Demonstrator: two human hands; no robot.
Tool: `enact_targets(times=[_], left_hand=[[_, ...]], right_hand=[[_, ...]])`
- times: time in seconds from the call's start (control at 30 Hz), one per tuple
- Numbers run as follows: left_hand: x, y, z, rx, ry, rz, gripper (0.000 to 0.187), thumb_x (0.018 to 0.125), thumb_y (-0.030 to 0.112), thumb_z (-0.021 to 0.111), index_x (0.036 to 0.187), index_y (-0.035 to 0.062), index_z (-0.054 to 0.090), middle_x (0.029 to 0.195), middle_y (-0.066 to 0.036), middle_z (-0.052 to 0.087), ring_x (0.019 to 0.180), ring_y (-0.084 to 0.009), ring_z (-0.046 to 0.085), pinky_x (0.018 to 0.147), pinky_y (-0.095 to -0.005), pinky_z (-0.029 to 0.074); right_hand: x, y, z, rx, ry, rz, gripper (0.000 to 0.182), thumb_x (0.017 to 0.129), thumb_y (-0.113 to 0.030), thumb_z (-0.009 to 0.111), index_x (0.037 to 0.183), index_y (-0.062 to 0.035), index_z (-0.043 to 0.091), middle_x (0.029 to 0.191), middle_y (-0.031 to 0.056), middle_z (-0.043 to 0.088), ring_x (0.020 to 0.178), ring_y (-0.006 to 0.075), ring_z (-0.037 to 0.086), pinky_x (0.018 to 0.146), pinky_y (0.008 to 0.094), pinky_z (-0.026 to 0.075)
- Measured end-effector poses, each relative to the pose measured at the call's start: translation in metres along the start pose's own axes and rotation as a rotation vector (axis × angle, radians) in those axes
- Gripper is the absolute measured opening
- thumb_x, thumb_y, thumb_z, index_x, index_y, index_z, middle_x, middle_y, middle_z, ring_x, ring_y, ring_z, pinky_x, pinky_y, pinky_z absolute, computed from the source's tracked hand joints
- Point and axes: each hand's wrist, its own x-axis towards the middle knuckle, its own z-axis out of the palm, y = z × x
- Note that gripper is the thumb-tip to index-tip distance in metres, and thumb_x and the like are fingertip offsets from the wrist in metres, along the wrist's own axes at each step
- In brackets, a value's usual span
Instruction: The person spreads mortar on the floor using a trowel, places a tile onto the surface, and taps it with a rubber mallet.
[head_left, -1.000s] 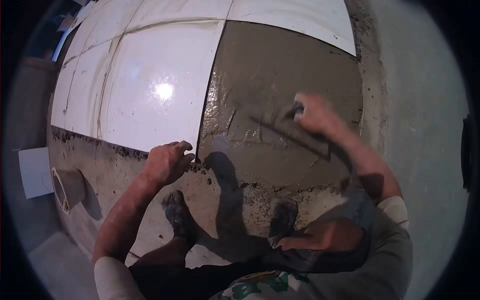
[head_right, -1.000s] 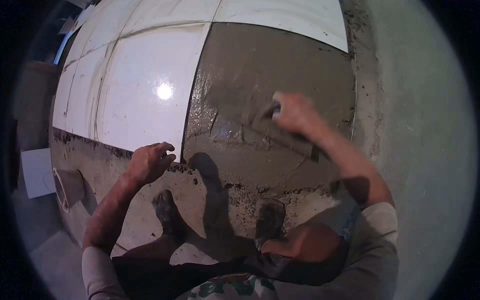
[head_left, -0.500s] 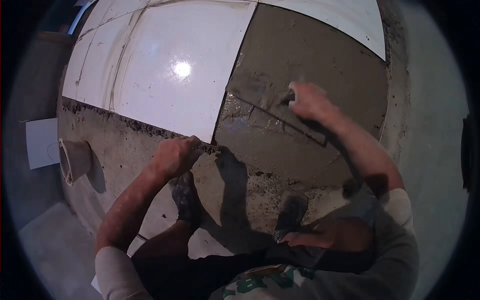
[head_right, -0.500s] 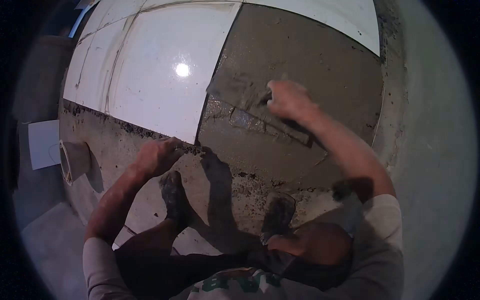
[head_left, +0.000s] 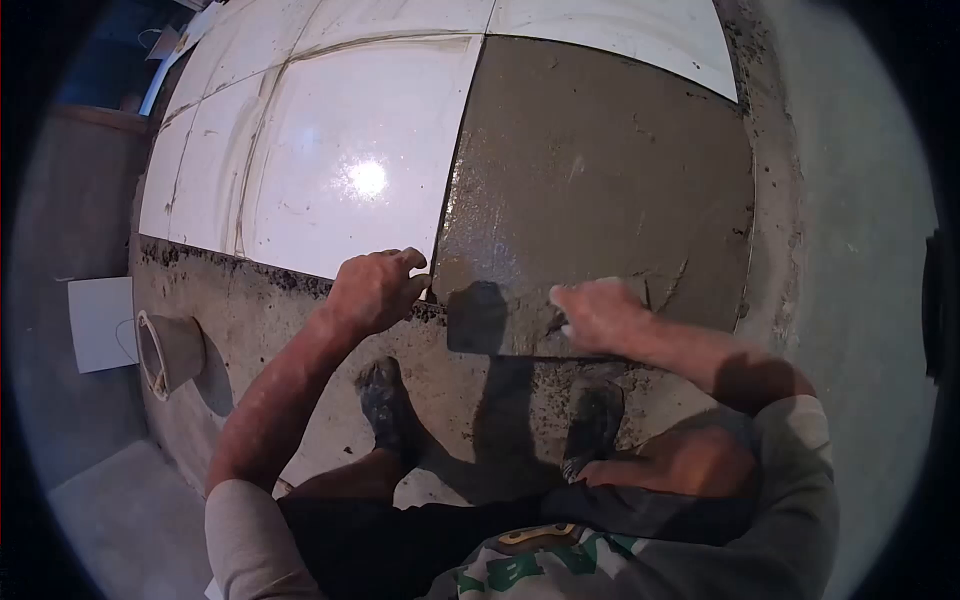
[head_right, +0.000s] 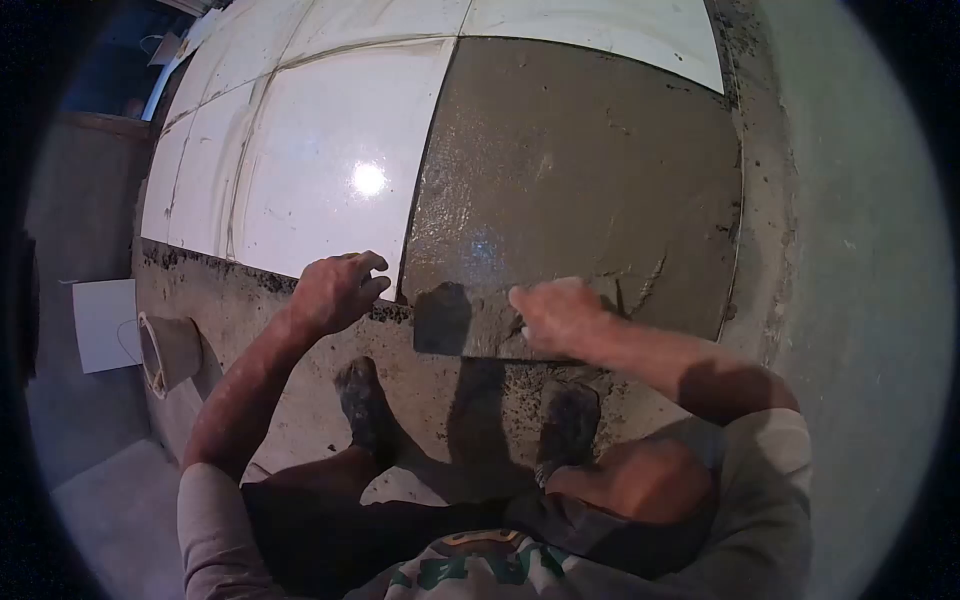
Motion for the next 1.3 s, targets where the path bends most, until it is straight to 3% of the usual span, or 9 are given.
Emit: enact_targets(times=[0.2, 0.3, 0.53, 0.6, 0.83, 1.03, 1.1, 1.13, 1.3], left_hand=[[-0.017, -0.013, 0.012, -0.046, 0.012, -0.008, 0.029, 0.088, 0.029, 0.061, 0.104, 0.0054, 0.066, 0.09, -0.017, 0.07, 0.085, -0.0356, 0.067, 0.076, -0.0435, 0.052], [-0.02, -0.014, 0.01, -0.034, 0.016, 0.011, 0.028, 0.087, 0.028, 0.062, 0.104, 0.0053, 0.066, 0.089, -0.018, 0.069, 0.084, -0.0353, 0.067, 0.075, -0.0424, 0.052], [0.002, -0.001, 0.012, -0.012, -0.007, 0.066, 0.026, 0.087, 0.026, 0.064, 0.104, 0.0068, 0.066, 0.089, -0.016, 0.069, 0.081, -0.0354, 0.067, 0.072, -0.0449, 0.053], [0.01, 0.012, 0.001, -0.053, -0.051, 0.018, 0.025, 0.087, 0.025, 0.064, 0.103, 0.006, 0.066, 0.088, -0.017, 0.069, 0.081, -0.0352, 0.067, 0.072, -0.0446, 0.053], [0.031, 0.025, 0.008, 0.038, 0.011, 0.165, 0.027, 0.086, 0.024, 0.065, 0.104, 0.0032, 0.066, 0.088, -0.018, 0.069, 0.081, -0.0334, 0.069, 0.071, -0.0414, 0.053], [0.048, 0.058, -0.007, 0.032, -0.034, 0.178, 0.026, 0.087, 0.024, 0.065, 0.104, 0.0044, 0.066, 0.093, -0.018, 0.07, 0.084, -0.0338, 0.068, 0.076, -0.0416, 0.053], [0.055, 0.066, -0.011, 0.015, -0.017, 0.191, 0.027, 0.087, 0.024, 0.064, 0.106, 0.0041, 0.066, 0.093, -0.019, 0.07, 0.084, -0.0341, 0.068, 0.075, -0.0419, 0.054], [0.059, 0.071, -0.014, 0.036, -0.027, 0.204, 0.029, 0.087, 0.024, 0.064, 0.108, 0.0039, 0.065, 0.092, -0.019, 0.07, 0.083, -0.0344, 0.069, 0.075, -0.0422, 0.054], [0.076, 0.088, -0.017, 0.076, -0.039, 0.277, 0.029, 0.089, 0.026, 0.063, 0.107, 0.0034, 0.065, 0.091, -0.02, 0.07, 0.081, -0.0351, 0.069, 0.074, -0.0424, 0.054]], right_hand=[[0.036, 0.071, -0.052, 0.073, 0.45, 0.321, 0.03, 0.079, -0.022, 0.065, 0.102, -0.0033, 0.058, 0.089, 0.0202, 0.067, 0.09, 0.0383, 0.065, 0.079, 0.0486, 0.052], [0.04, 0.098, -0.046, 0.06, 0.418, 0.34, 0.03, 0.078, -0.02, 0.064, 0.103, -0.0038, 0.059, 0.093, 0.0203, 0.067, 0.091, 0.0381, 0.065, 0.08, 0.0481, 0.052], [-0.041, 0.031, 0.025, 0.161, 0.056, 0.254, 0.031, 0.08, -0.019, 0.064, 0.103, 0.0003, 0.058, 0.093, 0.0222, 0.067, 0.092, 0.0387, 0.065, 0.081, 0.0498, 0.051], [-0.056, 0.026, 0.027, 0.184, -0.049, 0.128, 0.036, 0.084, -0.024, 0.064, 0.108, 0.0006, 0.055, 0.095, 0.0236, 0.066, 0.094, 0.04, 0.064, 0.082, 0.0512, 0.05], [-0.027, 0.019, 0.012, 0.496, 0.27, 0.236, 0.051, 0.089, -0.037, 0.063, 0.108, 0.0082, 0.05, 0.09, 0.026, 0.065, 0.091, 0.0421, 0.065, 0.081, 0.0508, 0.051], [-0.002, 0.015, 0.042, 0.209, 0.5, 0.218, 0.047, 0.092, -0.037, 0.059, 0.104, 0.0071, 0.049, 0.077, 0.0187, 0.068, 0.074, 0.0346, 0.07, 0.066, 0.0444, 0.057], [-0.003, 0.027, 0.046, 0.281, 0.588, 0.423, 0.045, 0.092, -0.037, 0.058, 0.103, 0.0057, 0.049, 0.073, 0.0161, 0.069, 0.067, 0.0309, 0.07, 0.061, 0.0422, 0.057], [-0.011, 0.036, 0.039, 0.313, 0.517, 0.485, 0.048, 0.093, -0.041, 0.056, 0.106, 0.0046, 0.047, 0.077, 0.0187, 0.068, 0.074, 0.0352, 0.069, 0.065, 0.0449, 0.056], [-0.057, 0.071, 0.049, 0.296, 0.58, 0.754, 0.046, 0.094, -0.041, 0.054, 0.104, 0.0031, 0.046, 0.078, 0.0201, 0.068, 0.074, 0.0376, 0.069, 0.065, 0.0464, 0.055]])
